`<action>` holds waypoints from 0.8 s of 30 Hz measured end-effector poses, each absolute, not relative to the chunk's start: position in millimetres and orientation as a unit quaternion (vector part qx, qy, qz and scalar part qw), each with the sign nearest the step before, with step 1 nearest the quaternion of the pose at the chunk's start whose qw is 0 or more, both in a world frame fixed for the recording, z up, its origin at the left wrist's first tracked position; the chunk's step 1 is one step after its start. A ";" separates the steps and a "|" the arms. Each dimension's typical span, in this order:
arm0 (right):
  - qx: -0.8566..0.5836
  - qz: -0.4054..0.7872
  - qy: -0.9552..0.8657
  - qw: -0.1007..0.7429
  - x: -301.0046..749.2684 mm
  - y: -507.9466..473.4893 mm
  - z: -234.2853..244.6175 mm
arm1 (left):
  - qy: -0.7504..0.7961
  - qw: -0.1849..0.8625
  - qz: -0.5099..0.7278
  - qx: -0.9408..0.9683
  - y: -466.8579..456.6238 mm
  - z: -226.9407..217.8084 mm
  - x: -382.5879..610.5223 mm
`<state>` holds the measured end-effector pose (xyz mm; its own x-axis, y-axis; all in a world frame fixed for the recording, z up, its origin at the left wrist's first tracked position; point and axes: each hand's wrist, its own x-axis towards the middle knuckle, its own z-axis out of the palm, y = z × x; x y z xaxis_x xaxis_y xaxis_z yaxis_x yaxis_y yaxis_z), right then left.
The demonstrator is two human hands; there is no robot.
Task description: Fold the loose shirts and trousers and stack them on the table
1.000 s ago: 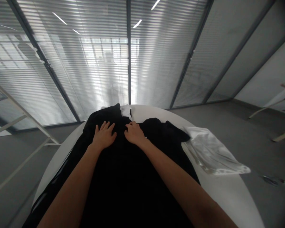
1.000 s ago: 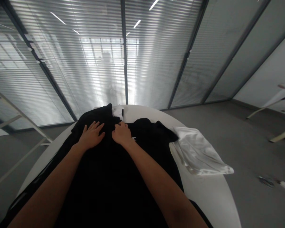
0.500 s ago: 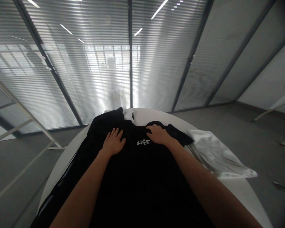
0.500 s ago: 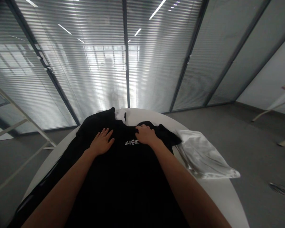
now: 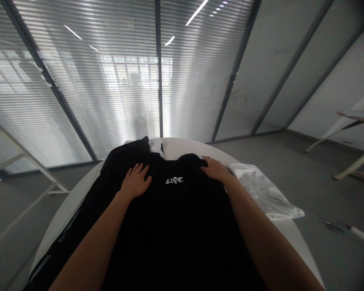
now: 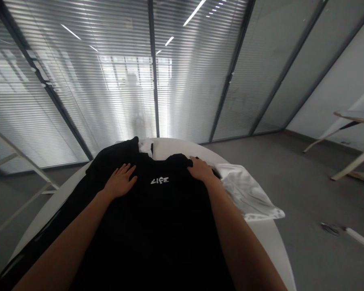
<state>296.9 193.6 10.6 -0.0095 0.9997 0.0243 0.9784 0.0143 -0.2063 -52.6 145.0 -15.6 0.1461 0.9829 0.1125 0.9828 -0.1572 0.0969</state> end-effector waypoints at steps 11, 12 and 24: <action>-0.694 0.050 -0.717 0.032 284.7 190.1 -9.6 | 0.645 -0.025 0.064 0.761 146.2 -10.4 -52.8; -0.692 0.066 -0.718 0.024 287.1 191.5 -4.6 | 0.644 -0.025 0.064 0.762 146.6 -9.2 -52.7; -0.581 0.124 -0.787 0.168 264.7 263.2 10.8 | 0.646 -0.040 0.084 0.758 142.9 -10.8 -49.3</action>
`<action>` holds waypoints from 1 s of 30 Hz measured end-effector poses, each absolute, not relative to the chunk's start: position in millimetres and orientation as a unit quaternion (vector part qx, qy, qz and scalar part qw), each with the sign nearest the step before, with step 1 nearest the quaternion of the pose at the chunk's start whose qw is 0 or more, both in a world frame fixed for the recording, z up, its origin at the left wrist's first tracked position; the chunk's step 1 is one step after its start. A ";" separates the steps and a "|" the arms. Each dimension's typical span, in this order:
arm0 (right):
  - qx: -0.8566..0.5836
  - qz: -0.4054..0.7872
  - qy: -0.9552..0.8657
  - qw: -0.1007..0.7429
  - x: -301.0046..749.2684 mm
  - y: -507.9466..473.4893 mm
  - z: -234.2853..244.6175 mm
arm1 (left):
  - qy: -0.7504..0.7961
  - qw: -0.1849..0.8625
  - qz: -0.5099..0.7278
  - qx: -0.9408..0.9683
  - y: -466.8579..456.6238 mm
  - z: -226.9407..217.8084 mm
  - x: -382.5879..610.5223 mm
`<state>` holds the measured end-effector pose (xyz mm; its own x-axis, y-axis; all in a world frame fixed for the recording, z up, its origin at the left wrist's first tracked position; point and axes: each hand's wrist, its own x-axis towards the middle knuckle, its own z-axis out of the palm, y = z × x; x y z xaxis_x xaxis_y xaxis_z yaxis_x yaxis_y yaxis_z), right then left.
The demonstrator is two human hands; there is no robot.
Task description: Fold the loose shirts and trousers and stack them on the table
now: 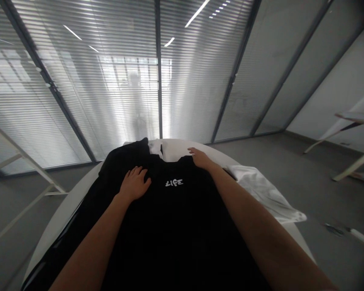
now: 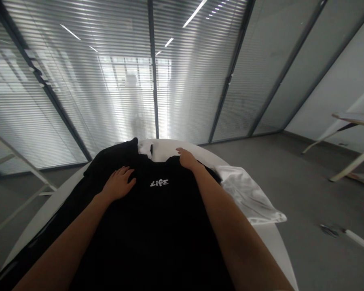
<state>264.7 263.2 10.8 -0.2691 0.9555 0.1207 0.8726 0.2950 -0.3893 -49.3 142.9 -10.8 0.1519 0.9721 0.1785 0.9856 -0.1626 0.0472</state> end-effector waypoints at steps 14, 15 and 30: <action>-0.523 0.285 -0.801 0.060 277.0 263.8 21.2 | -0.650 0.047 -0.096 -0.753 143.7 -12.0 -49.0; -0.526 0.276 -0.799 0.097 277.4 263.0 20.4 | -0.649 0.049 -0.097 -0.753 143.5 -12.3 -49.0; -0.568 0.266 -0.702 0.337 295.7 271.3 14.8 | -0.650 0.044 -0.090 -0.753 143.8 -11.0 -49.2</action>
<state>295.7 271.3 14.8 -0.1270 0.9771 0.1709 0.6184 0.2128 -0.7565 -49.2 143.8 -11.0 0.1386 0.9715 0.1920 0.9872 -0.1510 0.0513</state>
